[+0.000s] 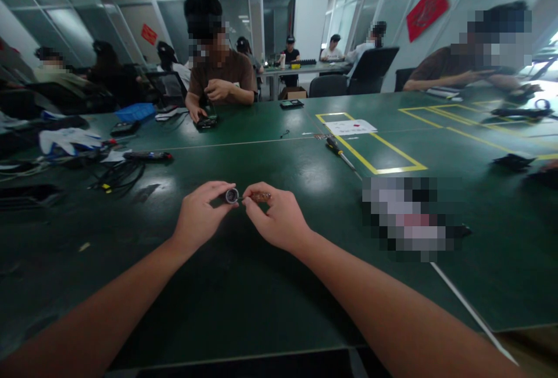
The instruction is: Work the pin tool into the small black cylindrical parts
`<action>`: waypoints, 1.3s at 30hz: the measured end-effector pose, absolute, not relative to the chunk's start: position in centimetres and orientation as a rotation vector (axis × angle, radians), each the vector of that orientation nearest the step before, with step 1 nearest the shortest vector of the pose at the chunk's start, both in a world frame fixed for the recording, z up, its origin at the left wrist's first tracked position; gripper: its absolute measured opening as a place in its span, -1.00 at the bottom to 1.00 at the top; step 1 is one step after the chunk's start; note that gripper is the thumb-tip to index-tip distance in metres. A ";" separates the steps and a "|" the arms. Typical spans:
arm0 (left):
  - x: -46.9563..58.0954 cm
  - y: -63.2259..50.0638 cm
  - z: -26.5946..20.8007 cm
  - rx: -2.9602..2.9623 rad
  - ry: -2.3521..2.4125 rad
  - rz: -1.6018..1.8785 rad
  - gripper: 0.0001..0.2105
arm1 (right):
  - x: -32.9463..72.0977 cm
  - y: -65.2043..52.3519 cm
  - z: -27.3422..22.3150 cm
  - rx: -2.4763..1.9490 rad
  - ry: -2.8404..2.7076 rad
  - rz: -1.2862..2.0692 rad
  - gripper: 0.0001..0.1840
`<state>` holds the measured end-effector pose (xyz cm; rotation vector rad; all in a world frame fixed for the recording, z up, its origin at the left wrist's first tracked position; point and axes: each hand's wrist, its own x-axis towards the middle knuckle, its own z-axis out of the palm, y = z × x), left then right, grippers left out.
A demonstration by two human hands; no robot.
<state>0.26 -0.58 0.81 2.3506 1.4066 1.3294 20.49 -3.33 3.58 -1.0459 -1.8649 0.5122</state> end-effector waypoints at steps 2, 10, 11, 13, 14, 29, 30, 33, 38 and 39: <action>0.2 -0.5 0.8 2.351 1.404 1.332 -0.68 | 20.5 -3.3 3.5 -1.048 -1.870 0.533 -0.90; 0.2 -0.6 0.8 2.347 1.406 1.319 -0.65 | 20.6 -3.3 3.4 -1.039 -1.811 0.501 -0.90; 0.3 -0.6 0.9 2.347 1.404 1.316 -0.65 | 20.6 -3.3 3.4 -1.034 -1.810 0.493 -0.90; 0.3 -0.6 0.9 2.345 1.403 1.321 -0.64 | 20.6 -3.2 3.4 -1.028 -1.823 0.484 -0.90; 0.3 -0.6 0.9 2.343 1.404 1.326 -0.64 | 20.5 -3.1 3.4 -1.028 -1.830 0.479 -0.90; 0.3 -0.5 0.8 2.356 1.405 1.371 -0.64 | 20.7 -3.1 3.4 -1.016 -1.883 0.457 -0.89; 0.3 -0.5 0.8 2.355 1.403 1.375 -0.64 | 20.7 -3.1 3.4 -1.014 -1.887 0.460 -0.89; 0.2 -0.4 0.7 2.349 1.396 1.384 -0.65 | 20.7 -3.2 3.5 -1.017 -1.875 0.479 -0.89; 0.2 -0.4 0.7 2.355 1.404 1.375 -0.65 | 20.7 -3.2 3.4 -1.007 -1.837 0.489 -0.90; 0.2 -0.4 0.8 2.356 1.407 1.376 -0.64 | 20.7 -3.2 3.4 -1.014 -1.827 0.478 -0.90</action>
